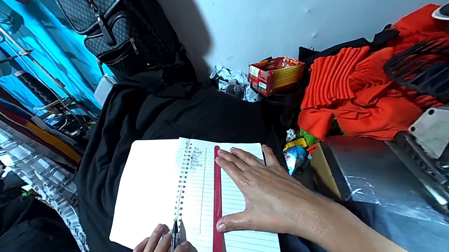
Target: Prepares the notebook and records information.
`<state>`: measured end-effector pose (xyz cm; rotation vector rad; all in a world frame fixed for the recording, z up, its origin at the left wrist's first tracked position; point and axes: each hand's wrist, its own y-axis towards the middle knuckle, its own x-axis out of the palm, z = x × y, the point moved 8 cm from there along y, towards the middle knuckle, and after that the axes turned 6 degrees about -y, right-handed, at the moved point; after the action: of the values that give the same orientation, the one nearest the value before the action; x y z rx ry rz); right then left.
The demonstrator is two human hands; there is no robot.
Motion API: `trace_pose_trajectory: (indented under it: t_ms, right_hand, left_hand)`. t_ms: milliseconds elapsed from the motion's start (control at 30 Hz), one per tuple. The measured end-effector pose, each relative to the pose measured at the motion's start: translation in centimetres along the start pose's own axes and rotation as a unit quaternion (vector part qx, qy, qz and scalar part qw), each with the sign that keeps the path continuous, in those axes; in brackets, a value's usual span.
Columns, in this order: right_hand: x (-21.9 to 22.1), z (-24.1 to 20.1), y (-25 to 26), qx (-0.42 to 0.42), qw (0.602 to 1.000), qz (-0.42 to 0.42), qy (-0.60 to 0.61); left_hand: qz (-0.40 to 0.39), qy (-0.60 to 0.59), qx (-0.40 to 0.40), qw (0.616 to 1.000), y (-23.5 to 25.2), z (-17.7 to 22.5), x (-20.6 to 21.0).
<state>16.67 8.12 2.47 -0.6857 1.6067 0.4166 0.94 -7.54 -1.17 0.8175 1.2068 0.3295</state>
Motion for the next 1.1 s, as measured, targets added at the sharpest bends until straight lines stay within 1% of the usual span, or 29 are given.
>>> trace_pose_trajectory:
  t_ms: [167,300,533,733,800,900,967,1100]
  right_hand:
    - [-0.1,0.1,-0.2,0.003,1.0,0.013,0.003]
    - [-0.1,-0.2,-0.3,0.013,0.998,0.062,-0.011]
    - [-0.3,-1.1,1.0,0.033,0.991,0.132,-0.005]
    - [-0.2,-1.4,1.6,0.033,0.982,0.184,0.004]
    - [0.0,-1.4,1.5,0.031,0.978,0.208,0.003]
    - [0.2,-1.8,1.2,0.025,0.962,0.27,-0.007]
    - [0.3,-2.0,1.0,0.025,0.955,0.295,-0.005]
    - [0.2,-2.2,1.2,0.03,0.954,0.297,0.013]
  left_hand:
    - [0.002,0.017,0.027,0.999,0.7,-0.4,-0.1]
    - [0.003,0.017,0.063,0.998,1.4,-0.5,-0.6]
    - [-0.005,0.007,0.065,0.998,1.2,-0.6,-0.4]
    - [-0.021,-0.008,0.075,0.997,1.1,-1.0,-0.4]
    - [-0.04,-0.042,0.077,0.995,1.1,-1.4,-0.5]
    - [-0.059,-0.178,0.047,0.981,1.7,-2.7,-1.5]
    - [-0.033,-0.254,0.022,0.966,2.9,-3.7,-2.5]
    - [0.05,-0.372,-0.009,0.927,6.9,-5.0,-4.0]
